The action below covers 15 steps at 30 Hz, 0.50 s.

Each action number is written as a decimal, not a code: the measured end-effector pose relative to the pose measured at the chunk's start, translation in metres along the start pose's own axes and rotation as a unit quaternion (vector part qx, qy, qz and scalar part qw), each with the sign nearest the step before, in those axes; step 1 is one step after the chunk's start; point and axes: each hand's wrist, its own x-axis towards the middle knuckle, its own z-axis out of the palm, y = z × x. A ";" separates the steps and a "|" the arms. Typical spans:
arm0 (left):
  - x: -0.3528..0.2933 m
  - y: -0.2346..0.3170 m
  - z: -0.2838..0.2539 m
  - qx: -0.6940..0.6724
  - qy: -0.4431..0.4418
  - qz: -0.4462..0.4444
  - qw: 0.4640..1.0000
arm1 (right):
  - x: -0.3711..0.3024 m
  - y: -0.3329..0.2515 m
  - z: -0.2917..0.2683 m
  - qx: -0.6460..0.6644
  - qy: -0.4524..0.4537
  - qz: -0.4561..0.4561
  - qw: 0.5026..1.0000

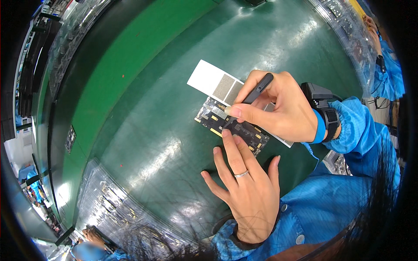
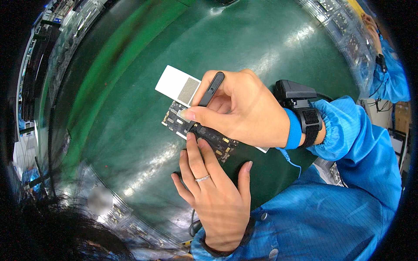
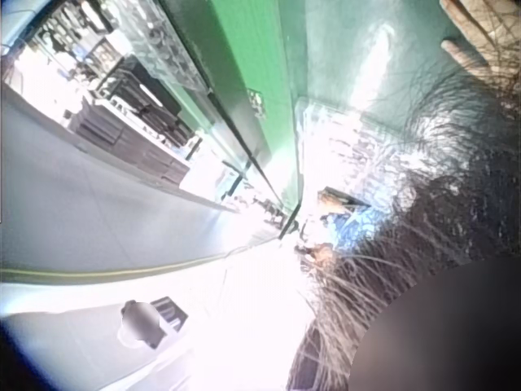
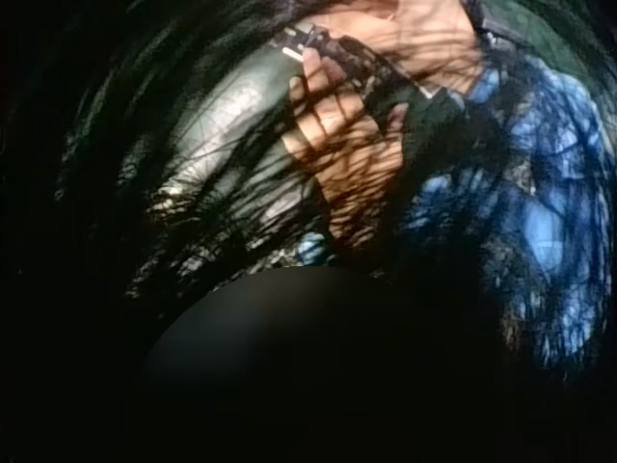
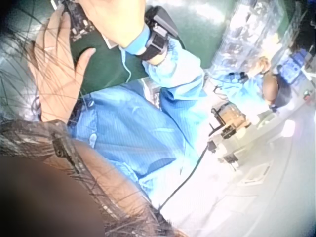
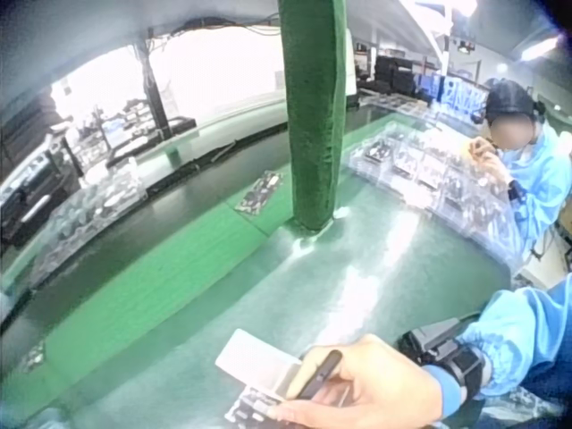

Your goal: Marking and inspecting electronic circuit boards on a factory assembly line.

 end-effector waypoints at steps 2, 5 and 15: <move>0.001 0.001 -0.002 0.017 -0.009 0.010 1.000 | 0.001 0.000 0.000 0.000 -0.001 0.000 1.000; 0.002 0.001 -0.003 0.029 0.001 0.009 1.000 | 0.002 -0.001 0.000 0.002 -0.007 0.000 1.000; 0.000 0.000 0.004 0.030 0.028 0.007 0.999 | 0.001 -0.003 -0.003 0.029 -0.032 0.001 0.999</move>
